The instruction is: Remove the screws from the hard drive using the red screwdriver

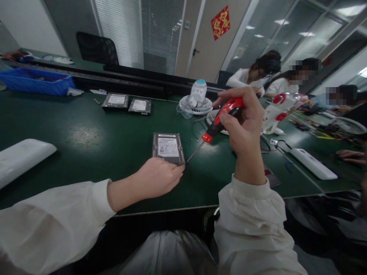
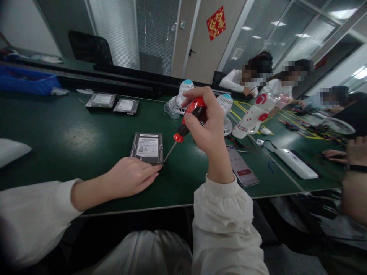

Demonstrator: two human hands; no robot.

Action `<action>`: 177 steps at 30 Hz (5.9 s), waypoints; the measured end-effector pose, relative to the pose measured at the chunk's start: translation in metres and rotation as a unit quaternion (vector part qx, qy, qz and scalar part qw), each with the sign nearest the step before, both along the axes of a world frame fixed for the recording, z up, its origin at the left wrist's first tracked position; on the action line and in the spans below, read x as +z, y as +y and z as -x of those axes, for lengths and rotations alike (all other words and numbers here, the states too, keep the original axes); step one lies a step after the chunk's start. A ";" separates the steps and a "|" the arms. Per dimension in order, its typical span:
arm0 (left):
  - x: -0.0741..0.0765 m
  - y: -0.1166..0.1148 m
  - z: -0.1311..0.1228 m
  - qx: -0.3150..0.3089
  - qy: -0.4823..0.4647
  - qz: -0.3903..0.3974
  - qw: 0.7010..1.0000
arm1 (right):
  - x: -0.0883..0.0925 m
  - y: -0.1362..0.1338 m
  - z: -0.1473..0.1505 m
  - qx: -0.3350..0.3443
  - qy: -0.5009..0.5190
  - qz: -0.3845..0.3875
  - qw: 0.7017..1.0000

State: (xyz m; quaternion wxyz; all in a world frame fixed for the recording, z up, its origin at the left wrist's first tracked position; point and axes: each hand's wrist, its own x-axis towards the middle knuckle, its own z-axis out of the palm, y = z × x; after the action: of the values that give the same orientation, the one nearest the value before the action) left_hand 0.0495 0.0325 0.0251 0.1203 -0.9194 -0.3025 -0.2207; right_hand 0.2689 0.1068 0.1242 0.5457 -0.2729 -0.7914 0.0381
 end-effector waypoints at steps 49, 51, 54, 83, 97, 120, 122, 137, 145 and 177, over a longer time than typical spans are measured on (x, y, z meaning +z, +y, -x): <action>-0.001 0.000 -0.001 0.008 -0.006 0.013 1.000 | -0.007 0.004 0.005 0.036 0.040 0.022 0.998; -0.001 0.000 -0.001 0.009 -0.006 0.010 1.000 | -0.007 0.004 0.007 0.050 0.049 0.024 0.997; 0.000 -0.001 -0.002 0.011 -0.007 0.007 1.000 | -0.007 0.006 0.009 0.047 0.044 0.021 0.998; 0.001 -0.001 -0.002 0.007 -0.009 0.005 1.000 | -0.008 0.007 0.007 -0.008 0.005 -0.034 0.999; 0.002 -0.001 -0.002 0.013 -0.001 0.013 1.000 | -0.011 0.003 0.011 0.023 0.012 0.010 1.000; 0.002 0.000 -0.003 0.009 -0.001 0.026 1.000 | -0.010 0.005 0.011 0.000 0.021 -0.039 0.999; 0.002 -0.001 -0.003 0.006 -0.002 0.024 1.000 | -0.010 0.006 0.010 0.003 0.024 -0.044 0.999; 0.001 -0.001 -0.003 0.007 -0.007 0.023 1.000 | -0.015 0.013 0.010 0.027 0.033 -0.024 0.999; -0.001 0.000 -0.003 0.012 -0.001 0.029 1.000 | -0.015 0.008 0.013 0.006 0.040 -0.010 0.999; 0.000 -0.001 -0.003 0.011 -0.008 0.023 1.000 | -0.018 0.017 0.009 0.032 0.045 -0.056 0.997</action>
State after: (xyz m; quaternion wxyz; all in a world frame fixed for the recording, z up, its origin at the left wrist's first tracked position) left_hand 0.0530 0.0319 0.0255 0.0996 -0.9168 -0.3184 -0.2196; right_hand 0.2595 0.1242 0.1064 0.5939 -0.2147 -0.7750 0.0234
